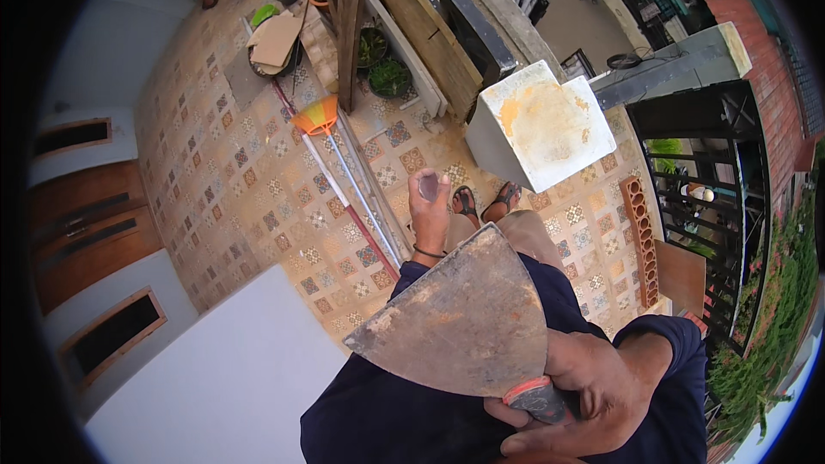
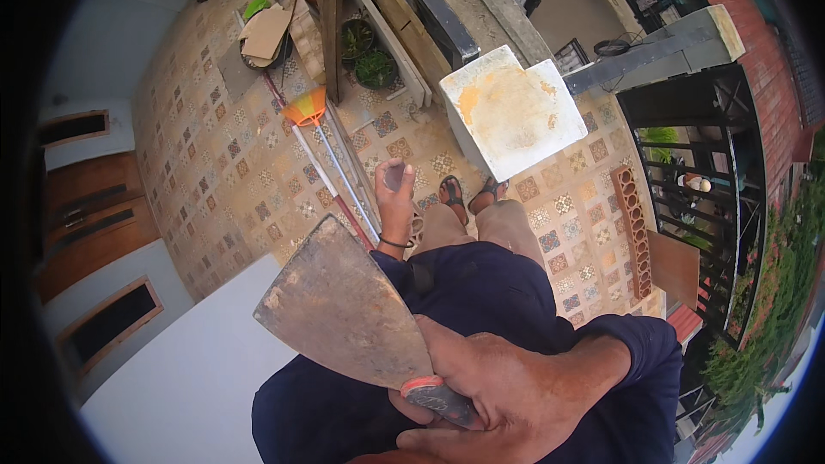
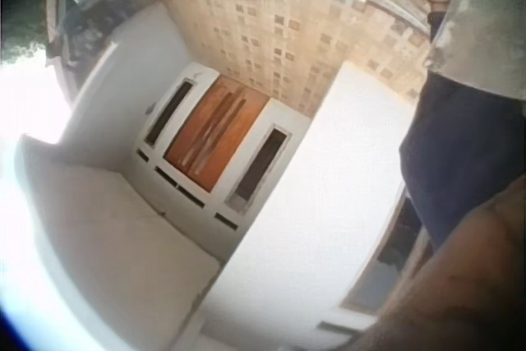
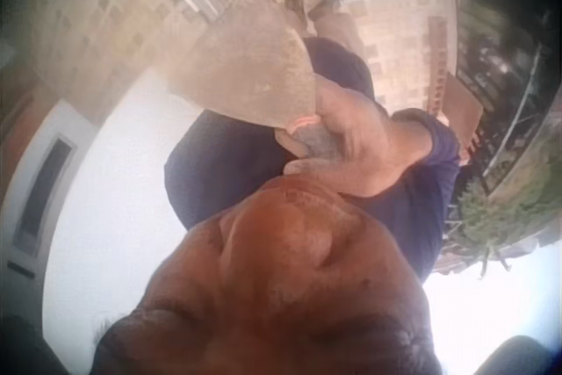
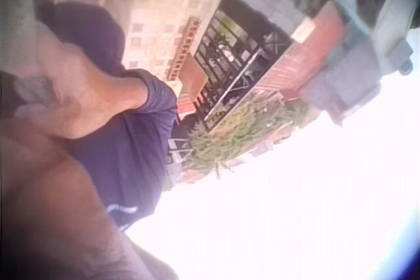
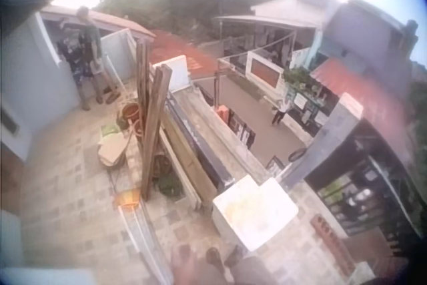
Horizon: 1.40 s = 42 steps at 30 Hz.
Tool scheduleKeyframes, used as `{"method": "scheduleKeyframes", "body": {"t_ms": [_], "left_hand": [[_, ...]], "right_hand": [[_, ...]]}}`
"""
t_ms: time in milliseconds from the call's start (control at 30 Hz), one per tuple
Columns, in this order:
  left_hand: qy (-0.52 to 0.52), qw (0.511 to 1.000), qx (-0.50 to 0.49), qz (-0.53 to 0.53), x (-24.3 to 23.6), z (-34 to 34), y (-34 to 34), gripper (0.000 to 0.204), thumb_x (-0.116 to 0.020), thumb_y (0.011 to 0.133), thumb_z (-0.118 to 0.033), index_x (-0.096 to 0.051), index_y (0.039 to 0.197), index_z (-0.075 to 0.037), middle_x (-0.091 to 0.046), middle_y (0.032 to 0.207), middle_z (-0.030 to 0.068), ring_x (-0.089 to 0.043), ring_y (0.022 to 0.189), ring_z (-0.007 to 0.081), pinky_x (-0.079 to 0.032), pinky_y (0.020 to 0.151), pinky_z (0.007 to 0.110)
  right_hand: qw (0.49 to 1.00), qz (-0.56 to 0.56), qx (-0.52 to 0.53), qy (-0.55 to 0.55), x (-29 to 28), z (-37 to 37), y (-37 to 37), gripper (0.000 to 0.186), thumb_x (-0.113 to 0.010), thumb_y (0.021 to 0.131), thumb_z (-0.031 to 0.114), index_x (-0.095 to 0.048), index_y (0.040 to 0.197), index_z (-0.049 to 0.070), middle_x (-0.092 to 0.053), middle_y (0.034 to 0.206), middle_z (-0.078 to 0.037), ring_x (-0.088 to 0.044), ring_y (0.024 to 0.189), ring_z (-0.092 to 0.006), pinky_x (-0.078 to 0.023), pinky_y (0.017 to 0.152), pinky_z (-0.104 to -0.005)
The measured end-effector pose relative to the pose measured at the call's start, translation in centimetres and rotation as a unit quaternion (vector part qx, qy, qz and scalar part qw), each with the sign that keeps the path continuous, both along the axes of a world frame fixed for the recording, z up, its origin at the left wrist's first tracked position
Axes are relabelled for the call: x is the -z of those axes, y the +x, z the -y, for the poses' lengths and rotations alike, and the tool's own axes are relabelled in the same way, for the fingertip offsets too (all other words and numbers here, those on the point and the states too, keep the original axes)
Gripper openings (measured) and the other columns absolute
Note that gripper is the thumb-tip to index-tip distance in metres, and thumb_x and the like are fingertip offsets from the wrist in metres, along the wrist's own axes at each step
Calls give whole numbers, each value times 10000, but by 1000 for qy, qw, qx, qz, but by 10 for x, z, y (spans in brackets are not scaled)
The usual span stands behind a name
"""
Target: The person smooths a freshly plastered concrete surface using a trowel and a sanding block. They repeatedly rub the surface to even out the texture, occasionally switching between tools and adjusting their grip.
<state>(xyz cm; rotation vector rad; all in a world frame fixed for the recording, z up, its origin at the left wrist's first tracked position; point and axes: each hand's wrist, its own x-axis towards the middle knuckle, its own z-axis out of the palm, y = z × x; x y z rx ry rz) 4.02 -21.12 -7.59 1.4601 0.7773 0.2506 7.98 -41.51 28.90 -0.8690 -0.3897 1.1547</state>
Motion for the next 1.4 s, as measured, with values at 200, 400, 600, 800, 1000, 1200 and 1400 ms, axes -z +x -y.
{"method": "scheduleKeyframes", "body": {"t_ms": [200,400,600,800,1000,1200,1400], "left_hand": [[-61,995,68,33,-24,6,10,226,-711,1119,-275,-653,1200,-71,-652,1028,5,-614,958,124,-532,859,315],[219,948,181,145,-72,29,22,364,-853,970,-282,-683,1194,-51,-770,1213,134,-733,1039,331,-579,927,392],[337,875,300,173,-106,46,19,516,-904,886,-175,-715,1351,-55,-771,1244,156,-772,910,259,-618,812,360],[376,846,338,168,-127,72,17,731,-932,787,-165,-687,1474,-119,-738,1392,87,-764,891,271,-584,716,374],[401,851,319,120,-129,81,20,820,-936,756,-108,-660,1528,-120,-620,1617,101,-781,882,269,-626,763,360],[346,876,328,74,-126,79,26,951,-890,768,-68,-528,1646,-119,-533,1696,103,-793,946,296,-634,789,359],[333,872,325,151,-130,79,29,945,-822,831,-59,-450,1694,-155,-486,1729,103,-796,1011,303,-640,774,355]], "right_hand": [[922,-202,257,-210,86,35,24,232,-600,1115,151,-518,1292,25,-634,899,-115,-618,567,-156,-542,464,-302],[897,-276,308,-155,151,76,7,177,-606,1122,160,-515,1178,19,-627,879,-155,-597,536,-145,-531,409,-281],[909,-264,239,-219,165,90,22,171,-592,1140,205,-536,1144,44,-632,838,-113,-577,513,-117,-503,401,-260],[910,-262,192,-258,157,90,42,176,-555,1166,231,-551,1199,58,-620,808,-51,-568,502,-91,-488,397,-242],[915,-248,181,-263,151,77,59,191,-528,1175,229,-560,1245,53,-599,803,-24,-549,502,-83,-487,404,-241],[929,-216,185,-238,147,63,75,163,-522,1175,219,-537,1168,56,-590,816,-18,-547,510,-76,-488,405,-239],[893,-267,179,-315,140,52,79,138,-541,1174,201,-535,1193,65,-594,794,-32,-538,491,-85,-481,383,-241]]}}
